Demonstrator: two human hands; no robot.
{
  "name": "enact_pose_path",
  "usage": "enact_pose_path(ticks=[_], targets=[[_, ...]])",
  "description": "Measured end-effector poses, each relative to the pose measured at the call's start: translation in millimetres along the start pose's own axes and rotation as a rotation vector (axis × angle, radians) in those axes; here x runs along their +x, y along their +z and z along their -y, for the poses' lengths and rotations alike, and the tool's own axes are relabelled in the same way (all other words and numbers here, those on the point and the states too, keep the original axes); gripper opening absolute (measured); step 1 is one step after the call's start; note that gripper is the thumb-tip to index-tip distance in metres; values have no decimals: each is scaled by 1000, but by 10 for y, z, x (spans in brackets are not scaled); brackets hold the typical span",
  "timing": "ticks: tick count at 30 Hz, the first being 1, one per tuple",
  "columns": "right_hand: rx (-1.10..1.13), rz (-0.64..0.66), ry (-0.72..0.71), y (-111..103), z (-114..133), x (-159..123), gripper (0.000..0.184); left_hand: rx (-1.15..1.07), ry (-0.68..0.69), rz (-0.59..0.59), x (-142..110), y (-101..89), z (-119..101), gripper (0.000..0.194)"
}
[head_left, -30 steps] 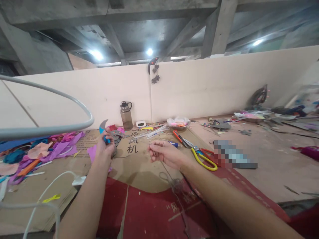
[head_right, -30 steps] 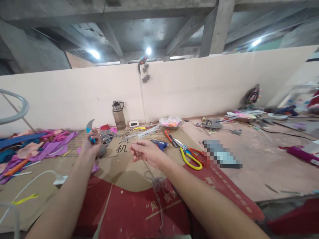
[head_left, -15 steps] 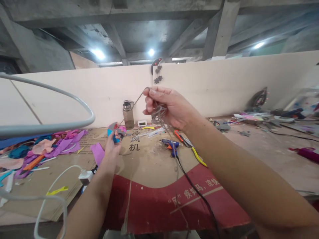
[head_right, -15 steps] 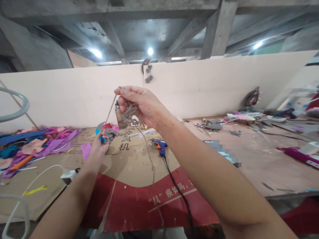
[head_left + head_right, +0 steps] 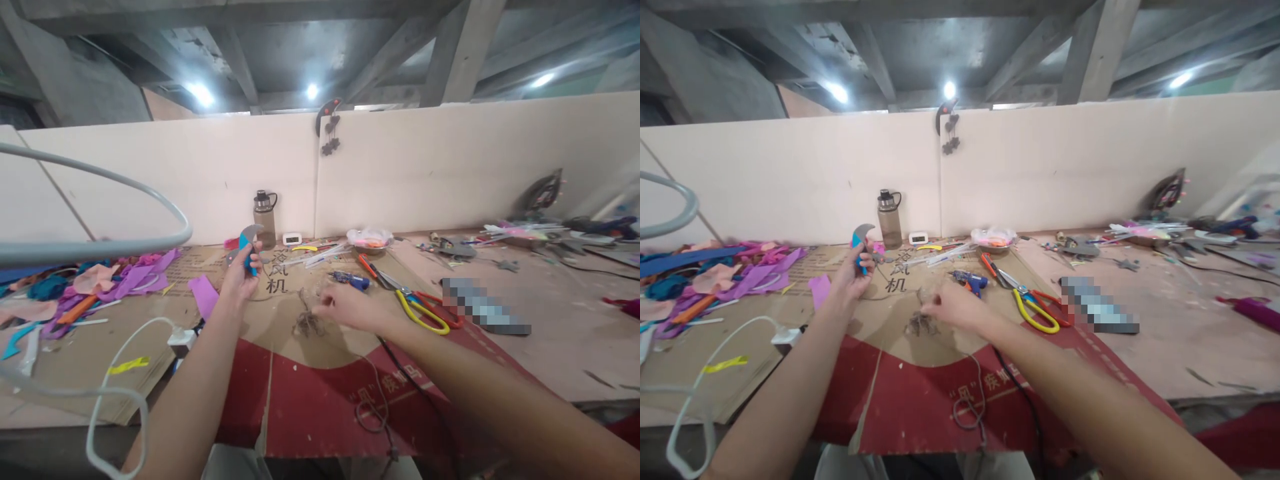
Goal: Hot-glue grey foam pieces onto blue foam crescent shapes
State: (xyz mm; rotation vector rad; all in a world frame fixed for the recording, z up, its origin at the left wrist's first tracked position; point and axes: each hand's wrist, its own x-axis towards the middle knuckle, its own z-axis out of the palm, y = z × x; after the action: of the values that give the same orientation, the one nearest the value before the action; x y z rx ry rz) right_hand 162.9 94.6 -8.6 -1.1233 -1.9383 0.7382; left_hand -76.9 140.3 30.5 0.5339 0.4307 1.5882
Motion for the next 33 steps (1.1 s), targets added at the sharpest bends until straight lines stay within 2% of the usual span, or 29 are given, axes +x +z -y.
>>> enact_pose_path(ticks=[3, 7, 10, 13, 16, 20, 23, 26, 29, 31, 33], targets=[[-117, 112, -10, 139, -42, -187, 28, 202, -88, 25, -26, 23, 124, 9], [-299, 75, -117, 288, -53, -210, 17, 459, -193, 107, -71, 8, 352, 11], [-316, 74, -134, 258, -41, -110, 14, 562, -250, 149, -99, -38, 492, 13], [-268, 30, -79, 134, -20, 8, 11, 613, -330, 182, -107, -91, 578, 15], [-207, -26, -54, 76, -6, 47, 10, 625, -351, 189, -90, -139, 614, 15], [-332, 99, -141, 223, -43, -37, 13, 588, -360, 136, -50, -179, 599, 15], [-405, 142, -145, 303, -96, -52, 9, 578, -378, 122, -42, -189, 586, 14], [-178, 69, -67, 237, -120, 22, 13, 571, -394, 126, -55, -196, 620, 14], [321, -23, 99, 125, -101, 92, 13, 545, -441, 65, -70, -207, 699, 12], [686, -24, 203, 75, -74, 106, 15, 516, -502, 7, -80, -208, 752, 10], [951, -23, 234, 41, -44, 101, 19, 486, -555, -4, -93, -196, 789, 10]])
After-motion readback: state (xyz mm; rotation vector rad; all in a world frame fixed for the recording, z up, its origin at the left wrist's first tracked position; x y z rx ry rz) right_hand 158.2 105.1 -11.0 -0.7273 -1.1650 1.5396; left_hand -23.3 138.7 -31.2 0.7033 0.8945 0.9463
